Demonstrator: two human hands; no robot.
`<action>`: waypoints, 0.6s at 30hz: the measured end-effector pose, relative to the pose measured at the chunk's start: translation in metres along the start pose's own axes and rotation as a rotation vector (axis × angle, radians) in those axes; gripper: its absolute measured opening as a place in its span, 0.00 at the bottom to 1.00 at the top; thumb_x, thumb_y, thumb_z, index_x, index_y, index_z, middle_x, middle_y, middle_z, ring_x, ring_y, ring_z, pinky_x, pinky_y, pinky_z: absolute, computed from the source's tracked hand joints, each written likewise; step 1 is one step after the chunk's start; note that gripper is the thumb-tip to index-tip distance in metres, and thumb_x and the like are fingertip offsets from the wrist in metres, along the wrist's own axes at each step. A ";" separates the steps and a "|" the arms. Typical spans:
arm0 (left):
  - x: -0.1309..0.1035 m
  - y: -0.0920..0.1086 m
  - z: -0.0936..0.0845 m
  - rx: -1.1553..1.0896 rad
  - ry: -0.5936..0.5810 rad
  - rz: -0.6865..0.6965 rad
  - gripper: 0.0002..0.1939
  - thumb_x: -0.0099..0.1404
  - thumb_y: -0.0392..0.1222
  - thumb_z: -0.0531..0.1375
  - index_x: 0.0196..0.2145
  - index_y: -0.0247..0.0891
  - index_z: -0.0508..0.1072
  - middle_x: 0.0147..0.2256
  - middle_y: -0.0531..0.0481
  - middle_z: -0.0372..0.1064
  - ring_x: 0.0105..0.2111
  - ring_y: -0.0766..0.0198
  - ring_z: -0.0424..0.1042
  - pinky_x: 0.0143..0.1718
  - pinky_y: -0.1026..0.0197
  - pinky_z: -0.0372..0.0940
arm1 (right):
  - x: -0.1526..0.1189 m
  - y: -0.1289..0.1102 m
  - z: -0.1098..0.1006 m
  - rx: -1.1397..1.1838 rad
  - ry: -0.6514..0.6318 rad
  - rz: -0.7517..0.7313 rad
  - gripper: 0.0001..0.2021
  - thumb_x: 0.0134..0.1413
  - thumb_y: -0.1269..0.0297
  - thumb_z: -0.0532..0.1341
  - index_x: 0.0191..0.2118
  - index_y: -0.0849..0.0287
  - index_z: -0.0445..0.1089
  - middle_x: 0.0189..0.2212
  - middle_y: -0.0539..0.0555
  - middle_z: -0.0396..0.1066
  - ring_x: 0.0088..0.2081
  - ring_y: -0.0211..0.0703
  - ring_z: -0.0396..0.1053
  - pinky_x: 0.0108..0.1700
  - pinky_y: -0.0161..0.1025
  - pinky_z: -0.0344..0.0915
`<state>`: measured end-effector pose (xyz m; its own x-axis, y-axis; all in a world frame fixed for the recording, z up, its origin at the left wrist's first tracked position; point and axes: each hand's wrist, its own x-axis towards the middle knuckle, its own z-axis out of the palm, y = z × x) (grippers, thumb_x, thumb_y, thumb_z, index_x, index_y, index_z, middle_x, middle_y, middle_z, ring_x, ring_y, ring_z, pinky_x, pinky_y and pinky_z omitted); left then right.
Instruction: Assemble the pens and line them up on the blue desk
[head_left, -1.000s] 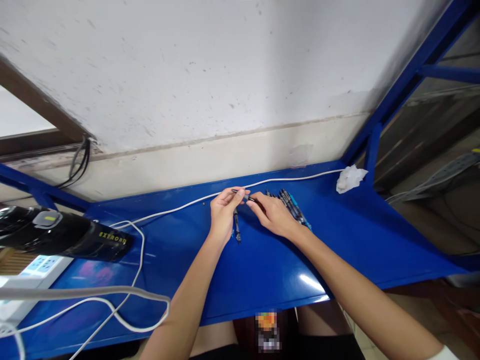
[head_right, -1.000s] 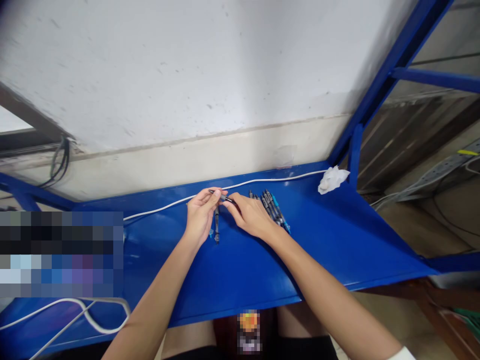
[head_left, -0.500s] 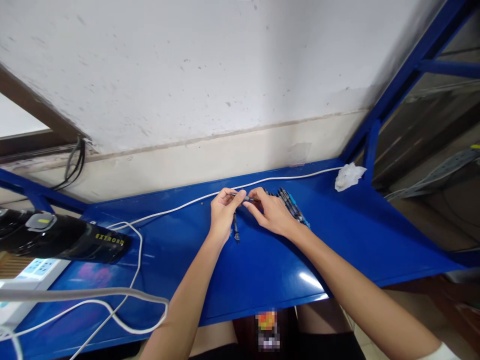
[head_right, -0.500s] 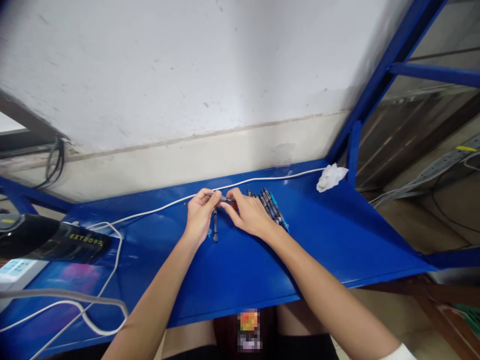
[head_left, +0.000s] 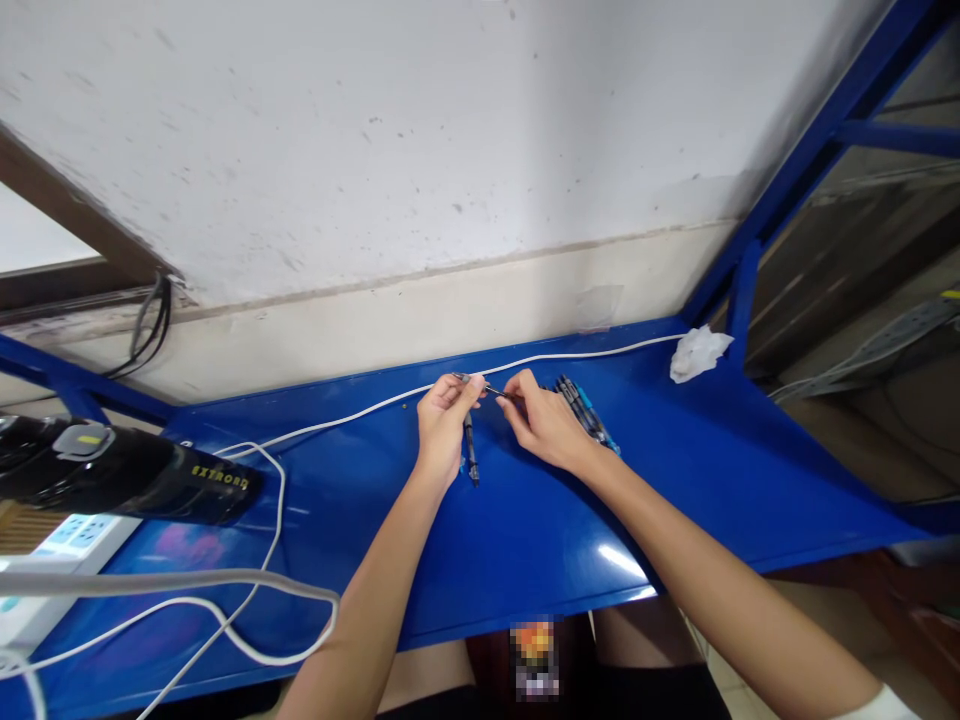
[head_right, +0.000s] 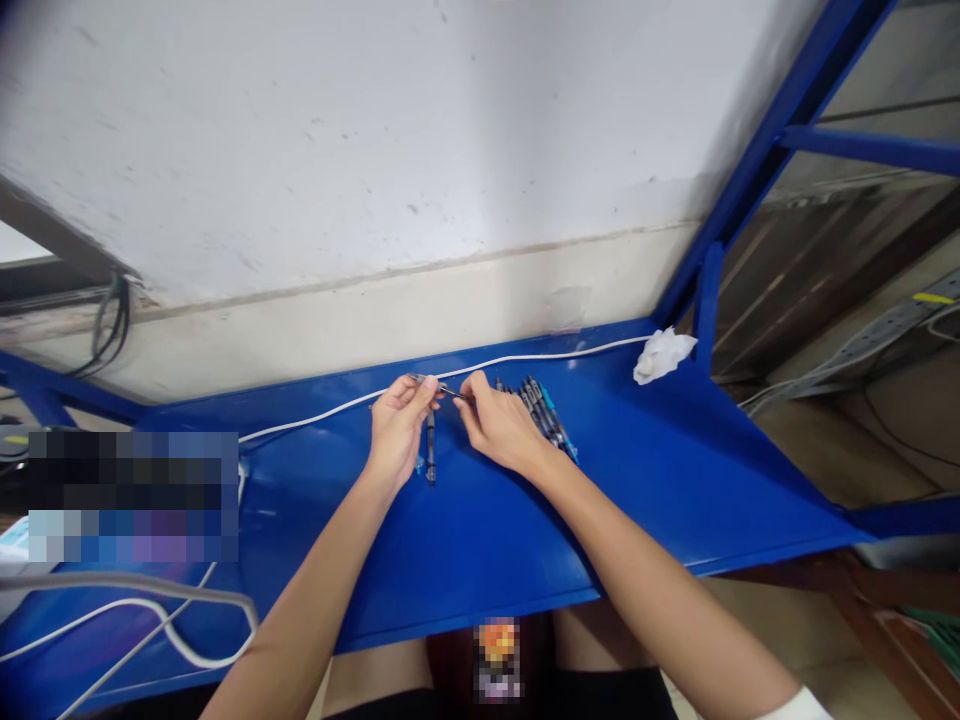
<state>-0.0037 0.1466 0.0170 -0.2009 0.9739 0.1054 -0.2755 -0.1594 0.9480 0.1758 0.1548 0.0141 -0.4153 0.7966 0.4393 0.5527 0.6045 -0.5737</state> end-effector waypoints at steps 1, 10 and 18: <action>0.000 0.001 0.000 -0.020 0.003 0.004 0.13 0.63 0.49 0.75 0.35 0.38 0.78 0.36 0.50 0.79 0.38 0.64 0.78 0.40 0.63 0.68 | 0.000 0.000 -0.001 -0.010 0.002 -0.002 0.07 0.77 0.58 0.55 0.52 0.54 0.63 0.39 0.55 0.79 0.34 0.48 0.77 0.36 0.40 0.64; -0.001 0.006 0.000 -0.136 0.021 0.044 0.15 0.71 0.53 0.68 0.43 0.40 0.71 0.44 0.42 0.84 0.44 0.57 0.83 0.46 0.58 0.71 | 0.003 0.001 -0.004 -0.270 0.052 -0.075 0.16 0.81 0.57 0.50 0.52 0.54 0.73 0.42 0.56 0.79 0.39 0.46 0.76 0.35 0.39 0.59; 0.003 0.003 -0.003 -0.180 0.050 0.034 0.16 0.70 0.53 0.69 0.46 0.41 0.71 0.44 0.42 0.84 0.44 0.57 0.84 0.46 0.58 0.71 | 0.004 0.004 -0.005 -0.334 0.095 -0.042 0.19 0.80 0.52 0.50 0.44 0.54 0.75 0.38 0.55 0.76 0.34 0.43 0.72 0.31 0.39 0.51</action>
<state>-0.0077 0.1483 0.0191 -0.2579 0.9590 0.1175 -0.4303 -0.2229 0.8747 0.1801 0.1608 0.0174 -0.3821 0.7579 0.5287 0.7494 0.5889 -0.3027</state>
